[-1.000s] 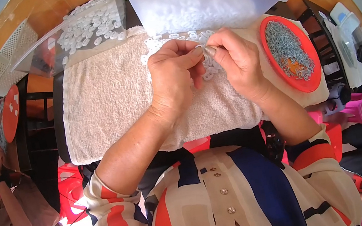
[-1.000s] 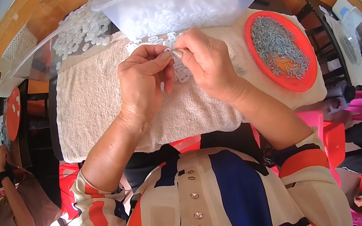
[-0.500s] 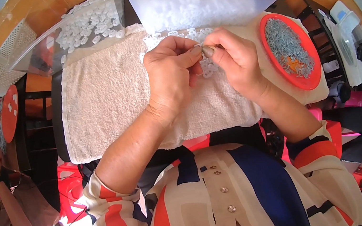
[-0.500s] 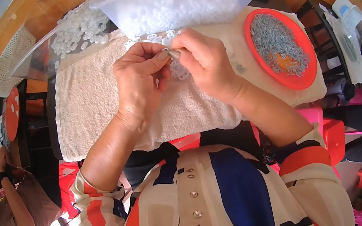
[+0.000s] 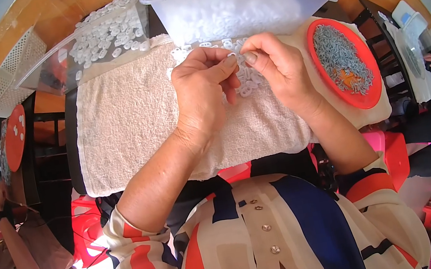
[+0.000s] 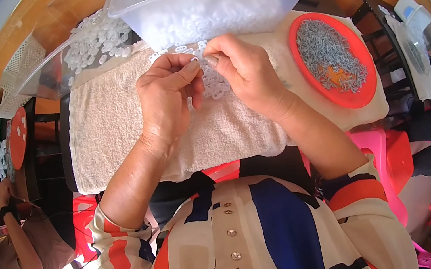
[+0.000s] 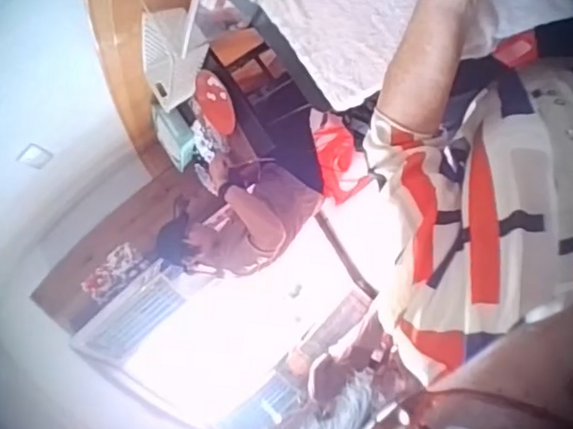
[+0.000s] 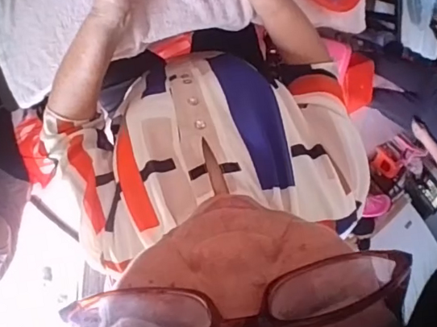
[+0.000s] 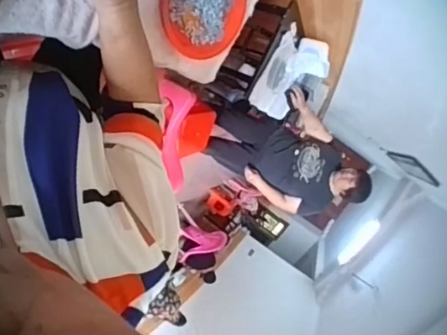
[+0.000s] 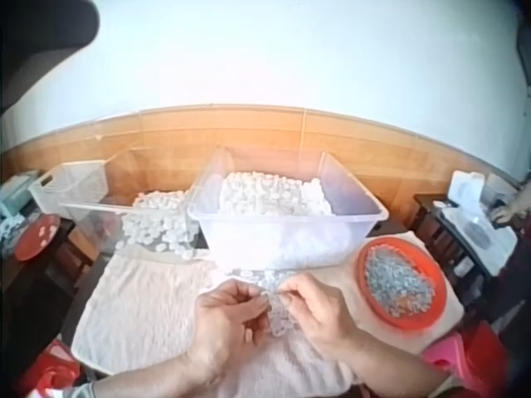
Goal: The recorder is manually inserting small metal pins into white circular plastic components at a workstation.
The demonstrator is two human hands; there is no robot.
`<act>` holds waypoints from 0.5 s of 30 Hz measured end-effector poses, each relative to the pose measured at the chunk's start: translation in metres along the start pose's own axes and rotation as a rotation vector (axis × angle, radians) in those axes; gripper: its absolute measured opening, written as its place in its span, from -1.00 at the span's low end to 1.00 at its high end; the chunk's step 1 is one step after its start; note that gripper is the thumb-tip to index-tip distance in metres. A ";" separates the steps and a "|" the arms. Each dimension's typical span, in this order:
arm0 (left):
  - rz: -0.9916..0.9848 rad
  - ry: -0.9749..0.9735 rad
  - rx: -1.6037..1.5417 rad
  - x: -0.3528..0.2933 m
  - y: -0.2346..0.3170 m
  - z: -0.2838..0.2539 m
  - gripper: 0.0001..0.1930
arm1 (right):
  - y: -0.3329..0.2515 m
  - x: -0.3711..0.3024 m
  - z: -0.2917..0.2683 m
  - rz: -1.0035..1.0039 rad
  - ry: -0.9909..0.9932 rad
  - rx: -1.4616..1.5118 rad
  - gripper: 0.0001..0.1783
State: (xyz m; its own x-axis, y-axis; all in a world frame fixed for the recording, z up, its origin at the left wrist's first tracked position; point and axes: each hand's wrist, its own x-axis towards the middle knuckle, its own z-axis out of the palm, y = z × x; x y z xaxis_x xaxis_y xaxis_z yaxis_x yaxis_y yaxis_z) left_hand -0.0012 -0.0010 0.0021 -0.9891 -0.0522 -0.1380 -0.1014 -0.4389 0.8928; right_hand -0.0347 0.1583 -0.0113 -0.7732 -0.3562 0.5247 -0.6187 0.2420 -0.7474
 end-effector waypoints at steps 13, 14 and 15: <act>0.054 0.039 0.028 -0.001 -0.006 0.003 -0.96 | -0.003 -0.002 0.010 -0.064 0.039 -0.079 -0.99; 0.050 0.053 0.024 -0.001 -0.006 0.003 -0.96 | -0.003 -0.003 0.010 -0.070 0.038 -0.083 -0.99; 0.049 0.053 0.022 -0.002 -0.005 0.003 -0.96 | -0.003 -0.003 0.011 -0.069 0.038 -0.084 -0.99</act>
State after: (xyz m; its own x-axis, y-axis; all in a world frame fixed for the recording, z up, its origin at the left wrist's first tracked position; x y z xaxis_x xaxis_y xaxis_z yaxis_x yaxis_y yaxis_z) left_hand 0.0008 0.0040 -0.0011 -0.9859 -0.1209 -0.1158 -0.0558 -0.4144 0.9084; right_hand -0.0290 0.1488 -0.0149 -0.7319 -0.3410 0.5900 -0.6791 0.2930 -0.6730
